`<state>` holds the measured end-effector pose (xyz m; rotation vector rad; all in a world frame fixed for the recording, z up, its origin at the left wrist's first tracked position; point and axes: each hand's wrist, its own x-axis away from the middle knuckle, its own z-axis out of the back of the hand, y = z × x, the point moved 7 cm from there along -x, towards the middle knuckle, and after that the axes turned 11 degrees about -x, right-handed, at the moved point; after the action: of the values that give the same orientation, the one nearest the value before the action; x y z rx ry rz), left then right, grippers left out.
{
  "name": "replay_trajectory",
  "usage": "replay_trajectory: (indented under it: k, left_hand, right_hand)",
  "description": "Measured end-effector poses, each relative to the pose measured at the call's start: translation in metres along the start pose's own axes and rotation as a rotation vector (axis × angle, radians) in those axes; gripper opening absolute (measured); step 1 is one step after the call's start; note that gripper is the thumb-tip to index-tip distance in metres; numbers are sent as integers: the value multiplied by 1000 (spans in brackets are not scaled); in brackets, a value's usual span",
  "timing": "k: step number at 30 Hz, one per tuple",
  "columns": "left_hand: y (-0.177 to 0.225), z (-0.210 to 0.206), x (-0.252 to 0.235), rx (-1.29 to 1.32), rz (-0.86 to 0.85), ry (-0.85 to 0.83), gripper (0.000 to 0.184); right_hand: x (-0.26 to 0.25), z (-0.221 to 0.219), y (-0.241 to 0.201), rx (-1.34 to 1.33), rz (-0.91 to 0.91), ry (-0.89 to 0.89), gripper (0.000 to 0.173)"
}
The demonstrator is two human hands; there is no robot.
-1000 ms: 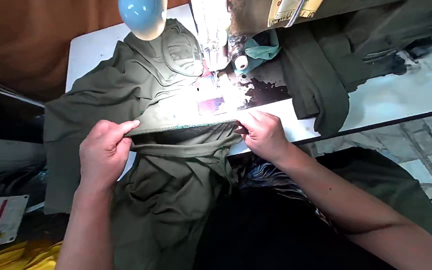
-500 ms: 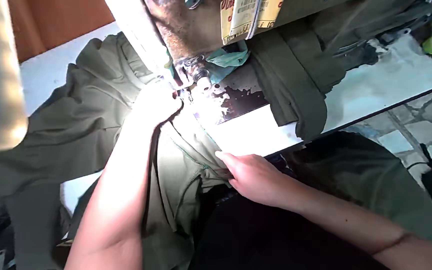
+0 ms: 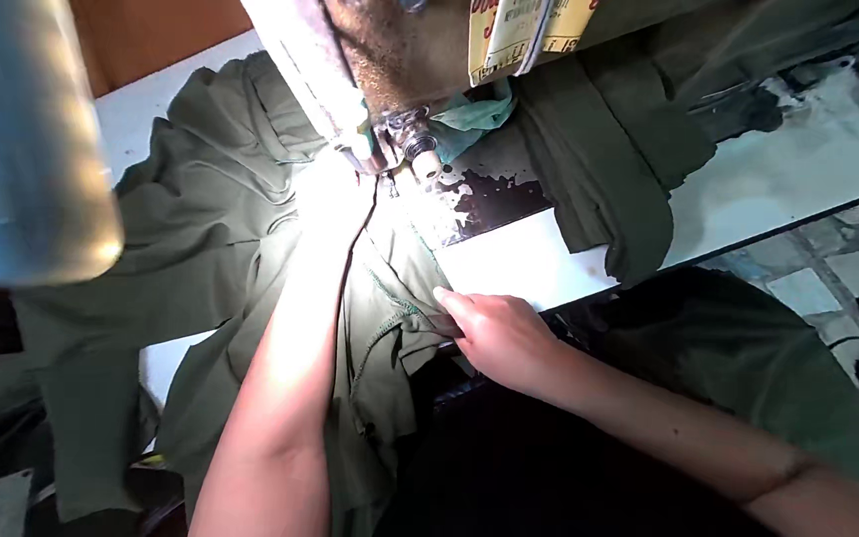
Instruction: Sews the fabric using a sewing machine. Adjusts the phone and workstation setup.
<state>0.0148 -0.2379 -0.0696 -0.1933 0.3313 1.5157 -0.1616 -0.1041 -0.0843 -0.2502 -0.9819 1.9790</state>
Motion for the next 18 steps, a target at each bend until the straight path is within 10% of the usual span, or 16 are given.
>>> replay_trajectory:
  k: [6,11,16,18]
  left_hand:
    - [-42,90,102,382,49,-159,24]
    - [-145,142,286,196,582,-565,69]
    - [-104,55,346,175,658,-574,115]
    - [-66,16,347,234,688,-588,75]
  right_hand:
    - [29,6,12,-31,307,240,28]
    - [27,-1,8,51,352,340,11]
    - [28,-2,3,44,422,329,10]
    - [28,-3,5,31,422,329,9]
